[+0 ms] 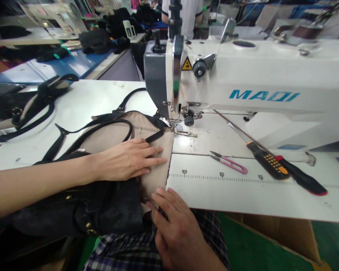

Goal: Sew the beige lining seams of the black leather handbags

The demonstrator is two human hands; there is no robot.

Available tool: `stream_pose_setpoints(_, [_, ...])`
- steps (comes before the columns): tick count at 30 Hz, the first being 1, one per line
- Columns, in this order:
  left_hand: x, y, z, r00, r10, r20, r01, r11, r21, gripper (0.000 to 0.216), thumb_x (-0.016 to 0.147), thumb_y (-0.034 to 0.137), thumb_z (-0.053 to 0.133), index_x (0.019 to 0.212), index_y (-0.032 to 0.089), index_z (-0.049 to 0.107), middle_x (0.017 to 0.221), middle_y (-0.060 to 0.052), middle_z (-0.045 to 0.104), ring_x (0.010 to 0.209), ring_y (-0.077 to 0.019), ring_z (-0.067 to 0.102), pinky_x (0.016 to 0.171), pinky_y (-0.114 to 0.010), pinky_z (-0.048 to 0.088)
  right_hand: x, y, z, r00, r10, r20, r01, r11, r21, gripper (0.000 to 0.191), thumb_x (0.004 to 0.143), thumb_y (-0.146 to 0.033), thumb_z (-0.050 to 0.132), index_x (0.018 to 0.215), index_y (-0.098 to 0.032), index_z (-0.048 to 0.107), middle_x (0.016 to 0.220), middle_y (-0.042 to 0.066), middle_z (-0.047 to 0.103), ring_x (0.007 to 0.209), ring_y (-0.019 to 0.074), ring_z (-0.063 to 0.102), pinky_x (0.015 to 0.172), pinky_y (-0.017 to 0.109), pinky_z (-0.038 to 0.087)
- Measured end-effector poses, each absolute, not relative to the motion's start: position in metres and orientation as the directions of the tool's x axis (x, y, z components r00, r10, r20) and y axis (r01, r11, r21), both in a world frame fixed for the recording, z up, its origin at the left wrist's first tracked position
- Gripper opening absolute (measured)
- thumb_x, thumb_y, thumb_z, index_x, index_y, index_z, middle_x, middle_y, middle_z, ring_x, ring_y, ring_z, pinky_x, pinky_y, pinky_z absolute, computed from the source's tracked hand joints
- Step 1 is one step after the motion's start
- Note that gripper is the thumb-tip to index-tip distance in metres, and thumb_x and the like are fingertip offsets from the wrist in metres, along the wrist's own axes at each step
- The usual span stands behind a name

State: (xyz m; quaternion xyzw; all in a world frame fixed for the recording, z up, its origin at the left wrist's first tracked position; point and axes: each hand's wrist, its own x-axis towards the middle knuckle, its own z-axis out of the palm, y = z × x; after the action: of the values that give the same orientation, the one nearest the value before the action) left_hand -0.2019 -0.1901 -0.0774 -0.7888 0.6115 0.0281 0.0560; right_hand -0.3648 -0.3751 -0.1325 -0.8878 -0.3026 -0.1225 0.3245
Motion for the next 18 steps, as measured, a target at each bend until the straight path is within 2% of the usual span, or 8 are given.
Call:
stream_pose_setpoints(2, [-0.196,-0.191,-0.078,0.226,-0.968,-0.105,-0.974,-0.227,-0.001,0.042,0.094,0.033,0.049,0.134,0.022,0.045,0.140,-0.007,0.046,0.112,-0.0248,0.051,0.095,-0.040,0.032,-0.365,-0.372,-0.129,0.779,0.410,0.474,0.617,-0.636,-0.464,0.029,0.089,-0.006,0.041,0.098,-0.011,0.068,0.110,0.014,0.065,0.109,0.0275,0.058,0.094,0.048,0.054])
stream_pose_setpoints(4, [-0.195,-0.191,-0.076,0.191,-0.976,-0.104,-0.976,-0.200,0.082,0.031,0.096,0.030,0.046,0.125,0.020,0.052,0.141,-0.006,0.047,0.124,-0.0231,0.045,0.102,-0.039,0.026,-0.361,-0.372,-0.126,0.747,0.407,0.525,0.646,-0.630,-0.431,0.029,0.095,-0.007,0.040,0.095,-0.011,0.068,0.098,0.012,0.068,0.097,0.0227,0.063,0.089,0.039,0.057])
stream_pose_setpoints(6, [-0.197,-0.191,-0.073,0.191,-0.974,-0.120,-0.964,-0.209,0.166,0.026,0.099,0.031,0.041,0.115,0.018,0.057,0.139,-0.007,0.049,0.128,-0.0212,0.043,0.106,-0.037,0.023,-0.356,-0.375,-0.124,0.707,0.458,0.539,0.694,-0.596,-0.405,0.031,0.098,-0.010,0.036,0.100,-0.007,0.067,0.096,0.012,0.069,0.093,0.0209,0.064,0.088,0.034,0.058])
stream_pose_setpoints(8, [-0.203,-0.190,-0.070,0.230,-0.963,-0.142,-0.942,-0.257,0.215,0.033,0.099,0.038,0.039,0.118,0.017,0.057,0.139,-0.010,0.049,0.128,-0.0233,0.044,0.107,-0.040,0.023,-0.352,-0.382,-0.122,0.670,0.519,0.531,0.733,-0.573,-0.366,0.033,0.100,-0.011,0.034,0.103,-0.006,0.067,0.098,0.012,0.069,0.093,0.0210,0.065,0.086,0.032,0.058])
stream_pose_setpoints(10, [-0.209,-0.189,-0.069,0.262,-0.953,-0.150,-0.929,-0.291,0.228,0.043,0.098,0.045,0.040,0.133,0.021,0.047,0.143,-0.012,0.045,0.132,-0.0273,0.042,0.109,-0.046,0.021,-0.350,-0.390,-0.124,0.639,0.561,0.526,0.758,-0.573,-0.310,0.033,0.100,-0.011,0.035,0.101,-0.008,0.068,0.097,0.010,0.071,0.091,0.0206,0.067,0.084,0.030,0.059])
stream_pose_setpoints(12, [-0.212,-0.188,-0.071,0.277,-0.951,-0.138,-0.926,-0.302,0.224,0.048,0.096,0.046,0.044,0.140,0.027,0.041,0.147,-0.012,0.038,0.134,-0.0305,0.038,0.111,-0.051,0.019,-0.346,-0.397,-0.127,0.619,0.587,0.522,0.769,-0.588,-0.250,0.029,0.099,-0.009,0.040,0.099,-0.011,0.069,0.097,0.007,0.071,0.089,0.0200,0.068,0.084,0.029,0.059])
stream_pose_setpoints(15, [-0.207,-0.190,-0.069,0.288,-0.948,-0.133,-0.916,-0.313,0.249,0.040,0.095,0.042,0.048,0.133,0.030,0.050,0.147,-0.010,0.038,0.134,-0.0341,0.038,0.110,-0.058,0.020,-0.338,-0.402,-0.132,0.594,0.604,0.531,0.782,-0.589,-0.204,0.025,0.096,-0.006,0.045,0.098,-0.012,0.069,0.097,0.007,0.072,0.089,0.0195,0.069,0.085,0.030,0.059])
stream_pose_setpoints(18, [-0.196,-0.196,-0.061,0.272,-0.941,-0.203,-0.902,-0.323,0.288,0.030,0.097,0.040,0.045,0.120,0.029,0.060,0.143,-0.005,0.044,0.134,-0.0372,0.036,0.109,-0.063,0.017,-0.326,-0.404,-0.135,0.587,0.584,0.560,0.781,-0.591,-0.202,0.027,0.096,-0.007,0.043,0.096,-0.012,0.069,0.096,0.009,0.072,0.089,0.0194,0.069,0.086,0.032,0.059])
